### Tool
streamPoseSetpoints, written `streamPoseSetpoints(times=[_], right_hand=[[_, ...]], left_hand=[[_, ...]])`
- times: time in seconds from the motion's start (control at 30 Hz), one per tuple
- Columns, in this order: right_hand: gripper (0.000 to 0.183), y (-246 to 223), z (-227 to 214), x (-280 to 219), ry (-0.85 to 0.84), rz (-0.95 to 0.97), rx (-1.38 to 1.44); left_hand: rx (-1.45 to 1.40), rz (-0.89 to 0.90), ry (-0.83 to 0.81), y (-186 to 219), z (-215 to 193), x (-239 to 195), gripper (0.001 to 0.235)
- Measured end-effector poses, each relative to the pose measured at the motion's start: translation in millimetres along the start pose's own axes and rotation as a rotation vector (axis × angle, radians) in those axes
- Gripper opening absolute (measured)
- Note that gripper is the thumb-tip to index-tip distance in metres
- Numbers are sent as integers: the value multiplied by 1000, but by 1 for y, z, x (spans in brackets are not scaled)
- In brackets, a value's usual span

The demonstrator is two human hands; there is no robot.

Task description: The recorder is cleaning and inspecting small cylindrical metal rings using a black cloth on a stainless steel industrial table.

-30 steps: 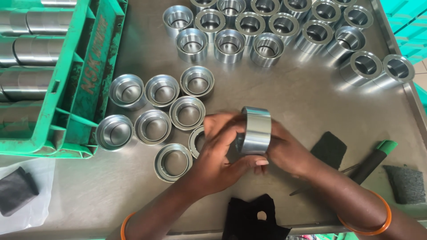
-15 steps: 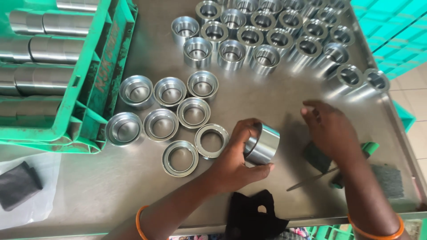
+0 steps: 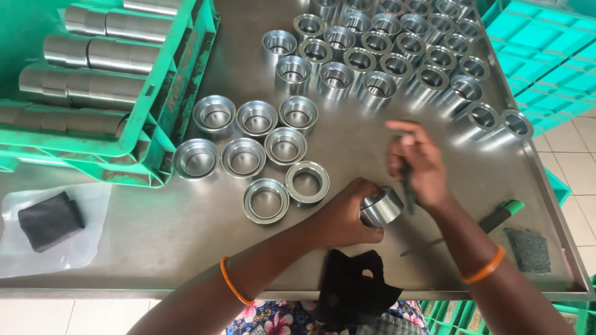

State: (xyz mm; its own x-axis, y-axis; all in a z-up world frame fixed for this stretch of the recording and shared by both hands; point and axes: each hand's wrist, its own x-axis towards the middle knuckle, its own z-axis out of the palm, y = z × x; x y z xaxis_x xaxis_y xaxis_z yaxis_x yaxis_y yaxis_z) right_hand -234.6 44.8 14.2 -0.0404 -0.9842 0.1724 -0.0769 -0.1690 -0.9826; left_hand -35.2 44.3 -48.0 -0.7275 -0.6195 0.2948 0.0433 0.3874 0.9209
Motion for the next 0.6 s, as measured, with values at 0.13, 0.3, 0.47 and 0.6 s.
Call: streamPoseSetpoints(times=[0.13, 0.3, 0.47, 0.6], right_hand=[[58, -14, 35, 15, -280, 37, -27], [61, -76, 88, 7, -503, -803, -1055], [51, -23, 44, 32, -500, -302, -547], [54, 37, 15, 36, -364, -32, -166]], left_hand=[[5, -62, -11, 9, -6, -2, 69], [-73, -139, -72, -14, 1, 2, 57], [-48, -226, -72, -4, 5, -1, 55], [-72, -227, 7, 30, -8, 2, 64]])
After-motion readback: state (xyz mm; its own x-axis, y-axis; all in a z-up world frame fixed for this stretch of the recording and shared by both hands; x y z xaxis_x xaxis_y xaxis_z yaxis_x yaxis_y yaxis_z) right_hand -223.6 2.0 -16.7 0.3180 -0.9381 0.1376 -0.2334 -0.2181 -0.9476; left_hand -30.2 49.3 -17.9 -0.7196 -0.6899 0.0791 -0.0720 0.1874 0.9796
